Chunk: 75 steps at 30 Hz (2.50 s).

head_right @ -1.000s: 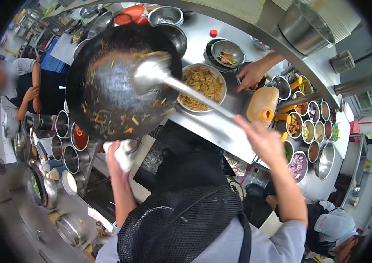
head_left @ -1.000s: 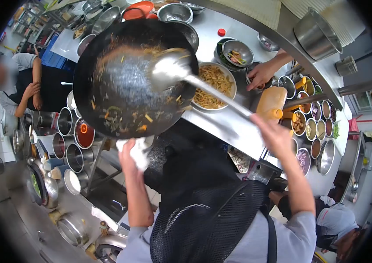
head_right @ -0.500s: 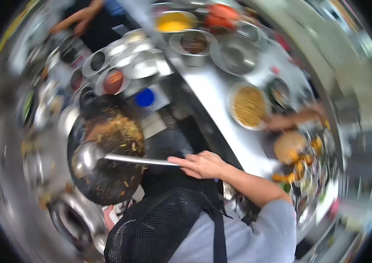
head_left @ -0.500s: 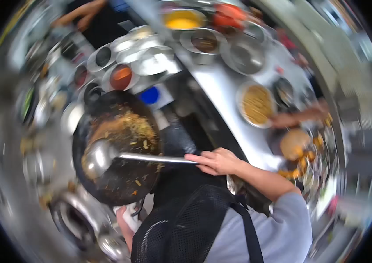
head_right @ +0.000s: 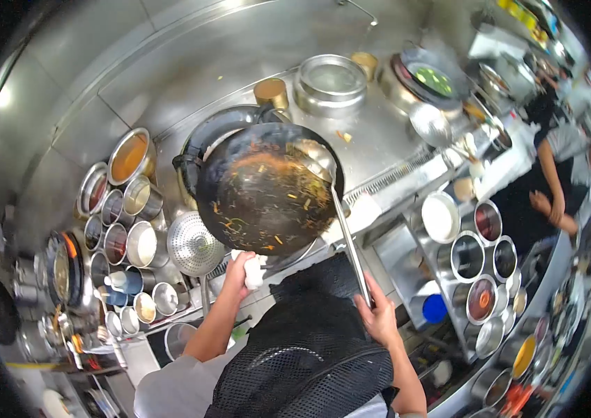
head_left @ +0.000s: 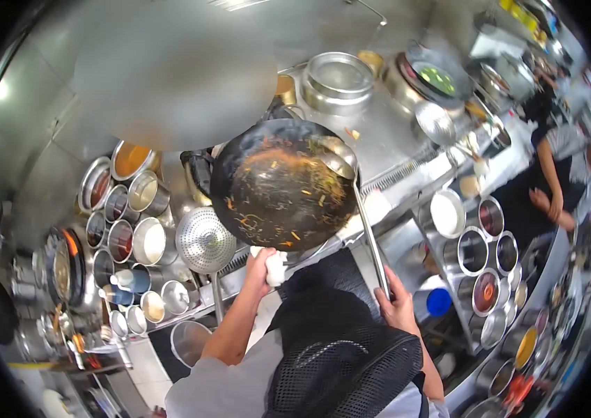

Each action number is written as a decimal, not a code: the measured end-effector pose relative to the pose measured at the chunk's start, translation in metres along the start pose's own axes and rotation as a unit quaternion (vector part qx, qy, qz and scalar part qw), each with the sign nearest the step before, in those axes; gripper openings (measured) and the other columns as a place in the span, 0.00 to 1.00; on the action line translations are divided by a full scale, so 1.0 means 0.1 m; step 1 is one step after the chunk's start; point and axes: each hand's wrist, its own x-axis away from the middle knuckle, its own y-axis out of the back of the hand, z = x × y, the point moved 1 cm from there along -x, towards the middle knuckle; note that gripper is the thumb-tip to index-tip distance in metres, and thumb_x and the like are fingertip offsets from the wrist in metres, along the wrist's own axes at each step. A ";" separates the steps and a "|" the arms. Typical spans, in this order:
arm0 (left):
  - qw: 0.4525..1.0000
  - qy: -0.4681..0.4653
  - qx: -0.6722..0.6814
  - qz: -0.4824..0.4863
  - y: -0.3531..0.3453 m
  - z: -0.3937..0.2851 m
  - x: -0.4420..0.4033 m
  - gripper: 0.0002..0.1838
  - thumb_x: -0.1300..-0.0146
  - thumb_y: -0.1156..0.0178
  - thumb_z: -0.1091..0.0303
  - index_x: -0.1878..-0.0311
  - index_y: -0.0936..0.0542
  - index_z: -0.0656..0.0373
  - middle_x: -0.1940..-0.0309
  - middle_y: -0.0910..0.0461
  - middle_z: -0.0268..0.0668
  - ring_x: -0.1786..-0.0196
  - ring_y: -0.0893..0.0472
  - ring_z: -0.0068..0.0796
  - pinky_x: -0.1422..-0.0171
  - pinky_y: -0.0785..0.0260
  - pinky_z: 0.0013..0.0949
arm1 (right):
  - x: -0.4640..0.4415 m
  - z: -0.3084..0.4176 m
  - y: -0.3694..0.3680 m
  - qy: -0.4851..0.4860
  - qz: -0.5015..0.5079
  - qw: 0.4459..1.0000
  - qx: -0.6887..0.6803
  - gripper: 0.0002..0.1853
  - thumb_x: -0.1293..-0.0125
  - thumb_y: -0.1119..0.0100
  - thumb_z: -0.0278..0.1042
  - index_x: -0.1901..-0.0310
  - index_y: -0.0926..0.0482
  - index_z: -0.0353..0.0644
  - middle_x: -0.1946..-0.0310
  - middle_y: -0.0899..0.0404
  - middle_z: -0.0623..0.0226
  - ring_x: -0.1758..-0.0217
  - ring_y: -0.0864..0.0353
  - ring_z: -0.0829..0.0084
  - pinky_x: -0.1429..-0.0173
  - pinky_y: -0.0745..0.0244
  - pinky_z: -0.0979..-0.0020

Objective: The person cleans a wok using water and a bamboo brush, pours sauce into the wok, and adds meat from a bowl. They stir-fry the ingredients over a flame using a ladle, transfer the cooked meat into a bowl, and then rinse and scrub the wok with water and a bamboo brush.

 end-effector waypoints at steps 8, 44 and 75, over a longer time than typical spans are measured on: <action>0.981 -0.039 0.162 -0.100 0.03 0.03 -1.62 0.11 0.33 0.35 0.62 0.50 0.19 0.53 0.64 0.16 0.33 0.66 0.15 0.32 0.60 0.18 0.40 | -2.75 0.58 -0.20 0.072 0.124 0.989 0.036 0.35 0.27 0.39 0.32 0.20 0.36 0.39 0.68 0.14 0.48 0.70 0.17 0.65 0.58 0.20 0.64; 0.701 -0.200 -0.600 -0.329 1.49 0.37 -0.19 0.54 0.48 0.17 0.50 0.25 0.33 0.69 0.38 0.23 0.54 0.35 0.25 0.57 0.27 0.32 0.54 | -6.08 0.83 -0.84 0.243 0.063 0.881 0.401 0.31 0.23 0.42 0.41 0.20 0.36 0.62 0.43 0.17 0.43 0.45 0.16 0.35 0.41 0.20 0.41; 0.985 -0.023 -0.081 -0.150 -0.37 -1.09 -1.01 0.13 0.32 0.35 0.63 0.70 0.21 0.60 0.79 0.22 0.33 0.80 0.23 0.24 0.76 0.34 0.29 | -4.68 1.73 0.10 -0.072 0.352 0.910 -0.208 0.37 0.28 0.37 0.28 0.19 0.38 0.37 0.70 0.22 0.70 0.82 0.33 0.84 0.82 0.37 0.77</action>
